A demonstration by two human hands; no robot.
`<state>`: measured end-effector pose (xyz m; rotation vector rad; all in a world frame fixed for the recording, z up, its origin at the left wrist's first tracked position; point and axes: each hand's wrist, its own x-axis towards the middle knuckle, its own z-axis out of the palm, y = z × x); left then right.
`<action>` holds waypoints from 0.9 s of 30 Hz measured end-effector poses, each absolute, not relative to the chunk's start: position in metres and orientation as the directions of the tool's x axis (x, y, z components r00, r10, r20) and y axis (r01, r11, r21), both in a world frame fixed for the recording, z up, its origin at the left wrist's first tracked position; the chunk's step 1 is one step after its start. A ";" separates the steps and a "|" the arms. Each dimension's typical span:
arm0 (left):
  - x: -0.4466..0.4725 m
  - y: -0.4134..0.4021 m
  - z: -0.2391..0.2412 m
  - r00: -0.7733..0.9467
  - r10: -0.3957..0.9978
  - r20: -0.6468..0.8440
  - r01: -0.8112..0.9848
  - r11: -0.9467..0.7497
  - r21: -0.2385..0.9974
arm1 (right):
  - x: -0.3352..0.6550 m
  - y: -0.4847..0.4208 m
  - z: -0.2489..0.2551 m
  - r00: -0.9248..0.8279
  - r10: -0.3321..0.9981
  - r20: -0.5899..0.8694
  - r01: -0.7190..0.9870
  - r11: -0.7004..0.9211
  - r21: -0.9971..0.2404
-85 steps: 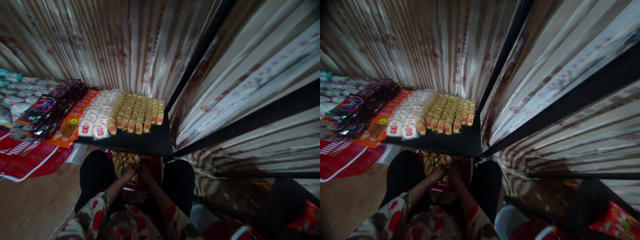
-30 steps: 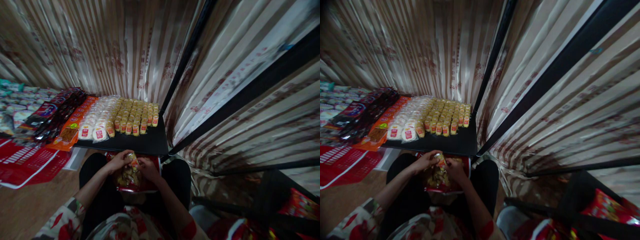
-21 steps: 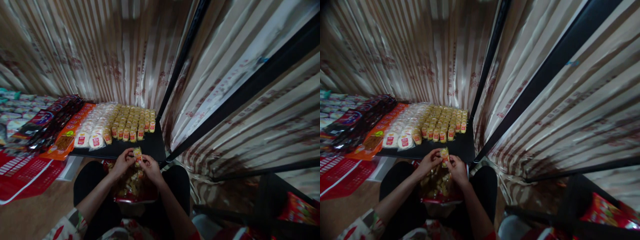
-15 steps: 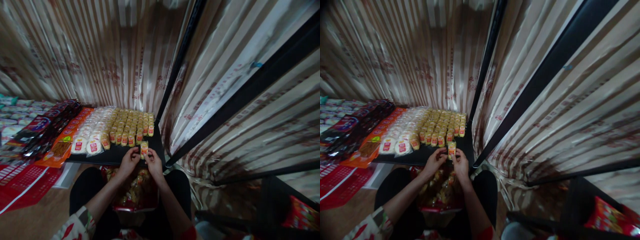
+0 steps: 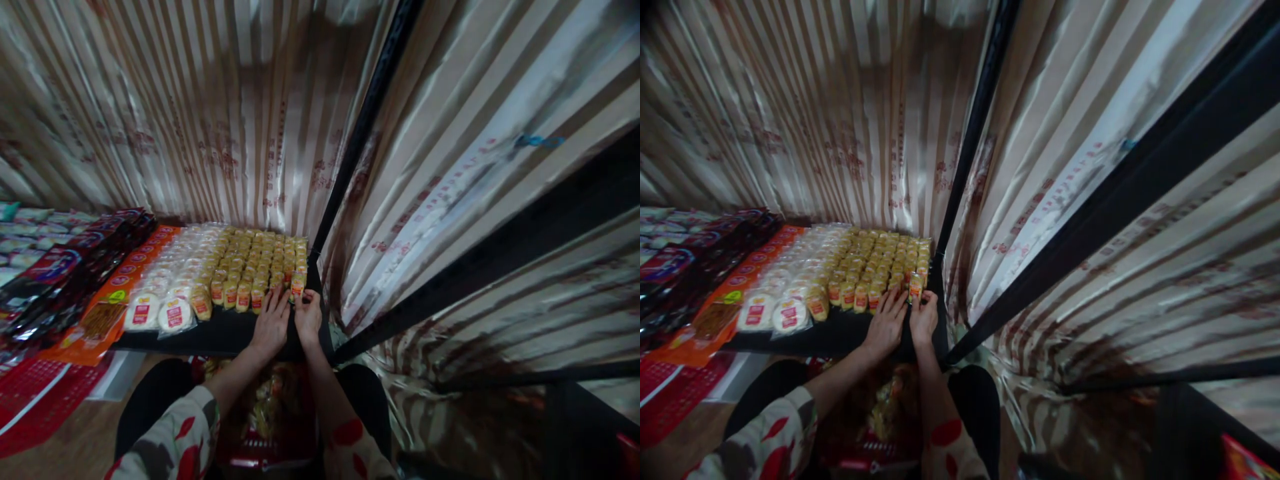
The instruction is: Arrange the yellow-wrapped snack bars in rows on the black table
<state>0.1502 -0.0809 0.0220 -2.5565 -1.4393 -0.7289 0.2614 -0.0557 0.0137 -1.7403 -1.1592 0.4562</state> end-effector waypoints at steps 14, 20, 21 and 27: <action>0.145 -0.063 0.003 0.439 0.761 0.478 0.876 -0.480 -0.040 | 0.251 -0.042 0.004 0.403 0.877 0.263 0.675 -0.091 -0.733; 0.145 -0.064 0.003 0.421 0.765 0.487 0.883 -0.468 -0.027 | 0.249 -0.038 0.000 0.385 0.873 0.298 0.660 -0.034 -0.750; 0.146 -0.064 0.003 0.418 0.767 0.487 0.885 -0.466 -0.026 | 0.248 -0.038 0.000 0.365 0.879 0.307 0.668 -0.017 -0.744; 0.146 -0.063 0.003 0.443 0.766 0.465 0.877 -0.478 -0.047 | 0.245 -0.038 0.003 0.347 0.896 0.277 0.675 -0.034 -0.737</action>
